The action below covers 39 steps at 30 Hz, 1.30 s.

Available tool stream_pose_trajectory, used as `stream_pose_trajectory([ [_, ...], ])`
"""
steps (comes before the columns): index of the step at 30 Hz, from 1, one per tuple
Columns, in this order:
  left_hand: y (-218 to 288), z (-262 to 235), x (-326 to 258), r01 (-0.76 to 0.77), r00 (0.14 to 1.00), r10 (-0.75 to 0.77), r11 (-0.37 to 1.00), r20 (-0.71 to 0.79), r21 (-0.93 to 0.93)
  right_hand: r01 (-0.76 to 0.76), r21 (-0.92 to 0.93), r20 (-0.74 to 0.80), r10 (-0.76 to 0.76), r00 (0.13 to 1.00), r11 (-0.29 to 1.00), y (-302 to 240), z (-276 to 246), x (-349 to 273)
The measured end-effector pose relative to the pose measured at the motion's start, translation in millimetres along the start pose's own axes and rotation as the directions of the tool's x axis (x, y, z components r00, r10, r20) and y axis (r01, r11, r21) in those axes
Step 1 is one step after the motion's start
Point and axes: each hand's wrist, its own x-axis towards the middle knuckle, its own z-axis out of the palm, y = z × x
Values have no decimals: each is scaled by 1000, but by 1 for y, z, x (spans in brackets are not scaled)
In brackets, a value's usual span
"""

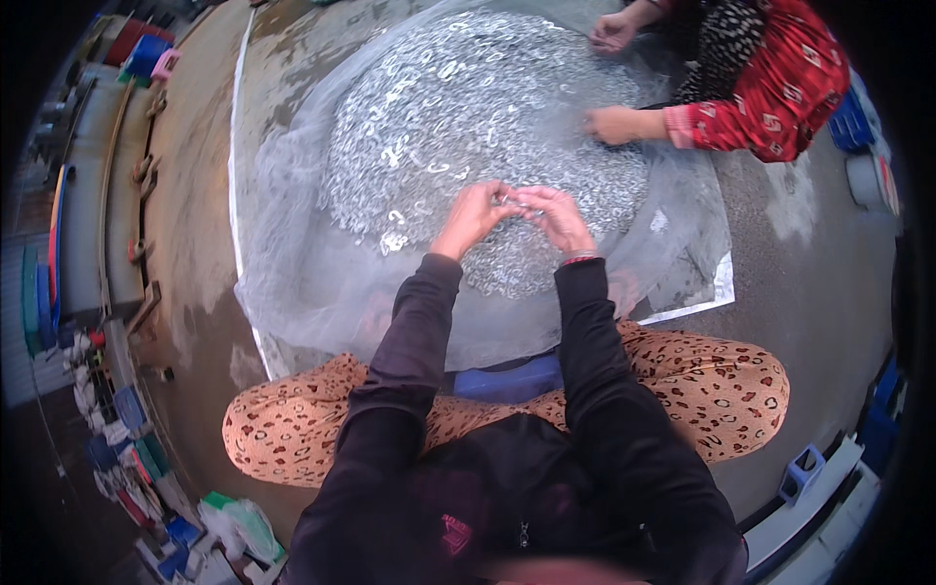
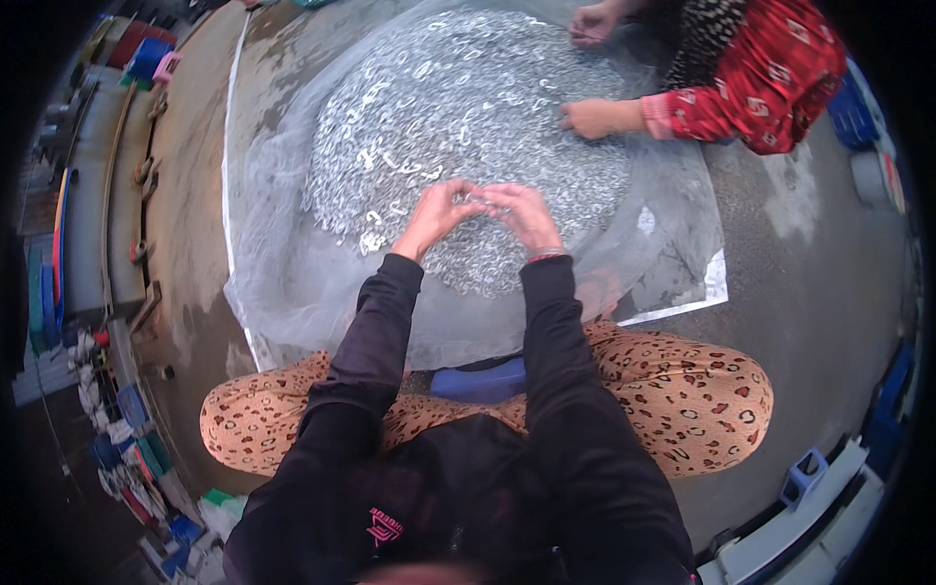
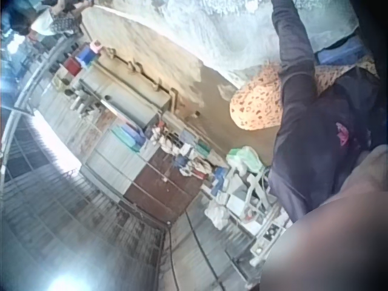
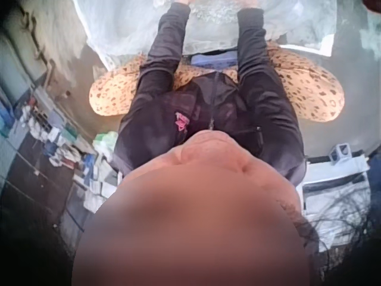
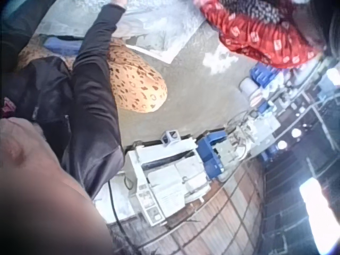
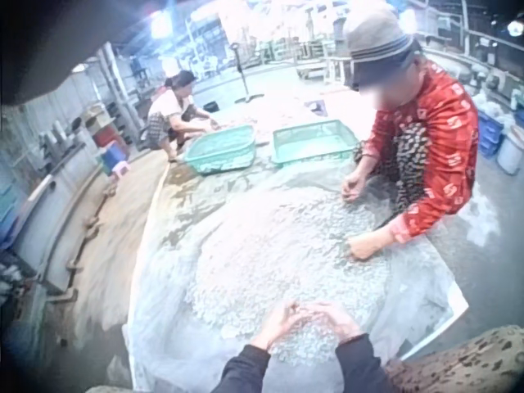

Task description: The person sits on a low stool and sorts small silver fish by hand from a large pile on a white sheet. They pick up individual fish and place them into green plastic baskets. Other workers are visible nearby performing similar sorting tasks.

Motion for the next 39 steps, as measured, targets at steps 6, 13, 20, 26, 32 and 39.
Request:
stream_pose_trajectory([
  [6, -3, -8, -17, -8, 1000, -6, 868, -26, -496, 37, 31, -47, -35, 998, 999, -15, 7, -3],
  [13, -1, -2, -24, -43, 960, -169, 694, -221, -719, -53, 6, 107, 52, 993, 999, -18, 31, -7],
  [20, 6, -10, -29, -4, 912, -342, 546, -227, -838, 16, -86, 21, -14, 1000, 996, -20, 43, -13],
  [26, -5, 3, -30, -50, 920, -300, 544, -250, -838, -72, 62, 165, 61, 984, 995, -13, 46, -14],
  [32, -19, 10, -27, -162, 913, -76, 834, -400, -527, 126, 257, -52, -116, 992, 958, -6, 39, 0],
  [39, -25, 1, -36, -78, 978, -128, 508, -164, -858, 222, 131, -43, -218, 975, 966, -15, 31, 0],
])
